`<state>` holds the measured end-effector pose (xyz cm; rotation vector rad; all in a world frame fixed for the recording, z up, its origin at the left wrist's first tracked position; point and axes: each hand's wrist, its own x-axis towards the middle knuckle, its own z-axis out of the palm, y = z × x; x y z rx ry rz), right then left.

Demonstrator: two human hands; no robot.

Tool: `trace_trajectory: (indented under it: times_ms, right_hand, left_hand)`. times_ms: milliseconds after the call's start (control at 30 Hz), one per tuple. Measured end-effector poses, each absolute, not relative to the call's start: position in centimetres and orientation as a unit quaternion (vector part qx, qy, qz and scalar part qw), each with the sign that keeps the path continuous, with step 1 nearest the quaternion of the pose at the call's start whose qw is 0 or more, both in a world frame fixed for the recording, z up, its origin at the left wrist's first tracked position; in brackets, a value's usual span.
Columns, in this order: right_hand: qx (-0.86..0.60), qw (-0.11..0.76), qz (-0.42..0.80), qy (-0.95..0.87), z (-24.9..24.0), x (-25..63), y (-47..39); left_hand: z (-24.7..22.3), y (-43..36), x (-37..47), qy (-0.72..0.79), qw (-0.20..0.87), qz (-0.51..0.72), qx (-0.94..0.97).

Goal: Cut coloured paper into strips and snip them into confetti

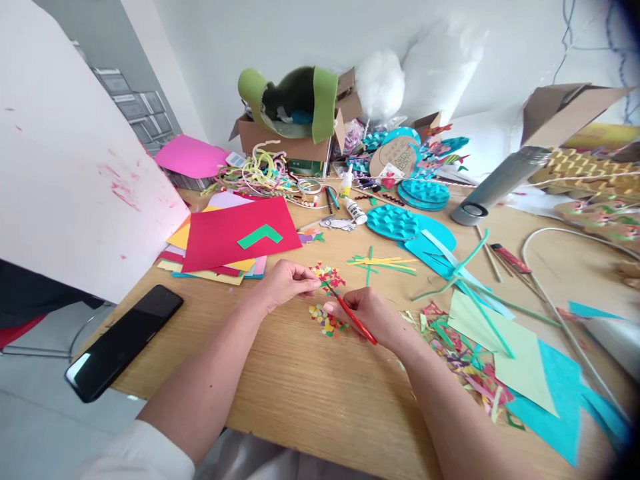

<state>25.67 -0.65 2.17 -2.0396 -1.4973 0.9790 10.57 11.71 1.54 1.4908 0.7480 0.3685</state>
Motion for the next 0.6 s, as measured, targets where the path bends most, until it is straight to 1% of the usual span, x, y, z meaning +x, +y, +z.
trace_trajectory:
  times_ms: [433,600]
  right_hand:
    - [-0.745,0.216,0.331,-0.537,2.2,26.0,-0.6]
    - [-0.753,0.219,0.329,-0.527,2.0,26.2,-0.5]
  left_hand:
    - [0.1,11.8,11.0,0.316,0.663,0.176,0.656]
    - [0.4,11.5,11.2,0.324,0.667,0.196,0.642]
